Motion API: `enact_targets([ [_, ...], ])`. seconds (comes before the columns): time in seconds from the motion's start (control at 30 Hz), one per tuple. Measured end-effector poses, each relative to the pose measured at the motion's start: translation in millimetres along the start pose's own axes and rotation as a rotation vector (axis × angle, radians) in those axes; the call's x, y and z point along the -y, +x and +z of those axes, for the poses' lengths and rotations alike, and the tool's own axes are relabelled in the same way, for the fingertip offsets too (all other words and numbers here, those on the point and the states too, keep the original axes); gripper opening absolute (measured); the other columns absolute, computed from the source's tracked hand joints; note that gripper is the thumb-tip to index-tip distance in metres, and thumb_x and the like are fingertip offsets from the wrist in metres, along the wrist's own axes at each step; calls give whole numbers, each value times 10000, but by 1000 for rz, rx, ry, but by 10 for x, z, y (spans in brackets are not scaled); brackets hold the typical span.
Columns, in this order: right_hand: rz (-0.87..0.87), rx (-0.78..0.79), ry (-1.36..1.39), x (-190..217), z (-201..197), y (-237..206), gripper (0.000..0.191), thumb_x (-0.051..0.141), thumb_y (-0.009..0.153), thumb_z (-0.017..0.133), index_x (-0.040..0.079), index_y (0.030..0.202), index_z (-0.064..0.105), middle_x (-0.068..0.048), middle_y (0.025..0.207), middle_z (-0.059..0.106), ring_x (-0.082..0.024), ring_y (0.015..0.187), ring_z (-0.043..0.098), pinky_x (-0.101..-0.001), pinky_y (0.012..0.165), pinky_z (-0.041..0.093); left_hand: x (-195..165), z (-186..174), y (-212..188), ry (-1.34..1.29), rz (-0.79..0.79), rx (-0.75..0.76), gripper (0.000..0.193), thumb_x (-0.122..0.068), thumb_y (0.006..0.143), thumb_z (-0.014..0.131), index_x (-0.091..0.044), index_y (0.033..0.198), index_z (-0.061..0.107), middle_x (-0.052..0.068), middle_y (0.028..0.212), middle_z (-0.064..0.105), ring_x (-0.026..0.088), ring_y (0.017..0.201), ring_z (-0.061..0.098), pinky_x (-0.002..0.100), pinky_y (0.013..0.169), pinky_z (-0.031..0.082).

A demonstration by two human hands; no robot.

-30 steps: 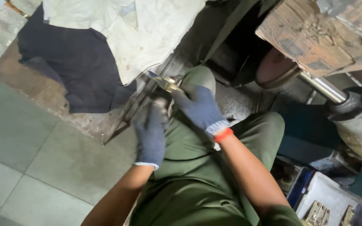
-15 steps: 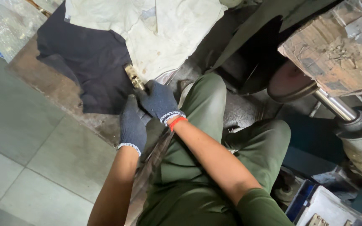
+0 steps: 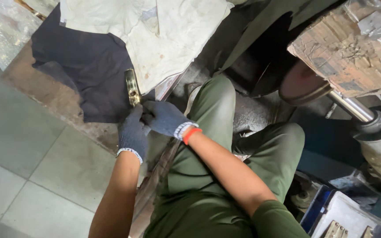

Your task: The person sits at a workstation and uses a rotating polishing wheel to smooth the surface of brass metal brackets, turning the pieces over and around to ensure all sides are polished before placing them into a tray.

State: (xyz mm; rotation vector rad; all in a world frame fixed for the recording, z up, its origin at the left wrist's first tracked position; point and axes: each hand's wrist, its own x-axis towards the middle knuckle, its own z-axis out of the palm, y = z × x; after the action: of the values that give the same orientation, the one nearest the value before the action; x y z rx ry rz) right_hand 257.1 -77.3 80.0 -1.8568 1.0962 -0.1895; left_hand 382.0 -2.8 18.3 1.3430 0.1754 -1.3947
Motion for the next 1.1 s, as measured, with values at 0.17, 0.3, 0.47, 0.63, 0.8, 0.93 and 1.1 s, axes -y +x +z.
enact_targets([
  [0.17,-66,-218,210,-188,-551,-666,352,308,971,632,44,1199,682,-139,1080,726,-257,988,704,-353,877,547,1,-212,78,1036,792,-36,374,-172,879,742,7,1199,670,76,964,691,170,848,646,359,771,502],
  [0.3,201,-411,359,-667,-1151,-1567,254,203,975,630,14,1124,709,-52,911,701,-133,794,645,-279,701,521,-116,-219,162,346,526,-159,164,-172,947,715,-17,997,702,2,943,671,101,824,592,276,723,506],
  [0.47,587,-783,842,-1162,-1313,-2354,208,194,983,623,58,1129,682,-27,768,592,-100,591,531,-263,515,428,-351,-186,220,228,415,-178,163,-174,939,735,-32,997,679,-10,858,663,112,750,596,282,643,464],
  [0.63,571,-860,816,-1469,-1154,-2483,236,211,999,615,10,1106,676,-45,715,586,-113,552,519,-265,498,410,-433,-252,228,900,835,-233,223,-156,928,701,-3,1088,733,90,904,695,231,804,627,390,734,502],
  [0.8,558,-733,693,-1685,-1120,-2397,229,165,941,626,30,1119,676,-15,745,617,-97,583,549,-260,520,447,-666,-273,234,1557,1204,-274,312,-250,931,666,-52,1163,731,217,997,717,415,914,676,505,787,526],
  [0.93,609,-691,713,-1824,-1098,-2358,218,176,953,618,24,1090,692,-48,727,616,-123,577,548,-275,520,439,-1057,-21,157,1772,1150,-220,264,-316,1028,647,-84,1124,728,210,973,707,423,882,671,526,777,521],
  [1.1,629,-664,568,-1961,-1042,-2329,240,193,948,658,6,1083,725,-52,878,675,-123,759,590,-285,666,500,-1659,665,182,1738,1339,-85,309,-336,1065,677,-53,947,715,208,869,696,407,812,671,492,749,532],
])
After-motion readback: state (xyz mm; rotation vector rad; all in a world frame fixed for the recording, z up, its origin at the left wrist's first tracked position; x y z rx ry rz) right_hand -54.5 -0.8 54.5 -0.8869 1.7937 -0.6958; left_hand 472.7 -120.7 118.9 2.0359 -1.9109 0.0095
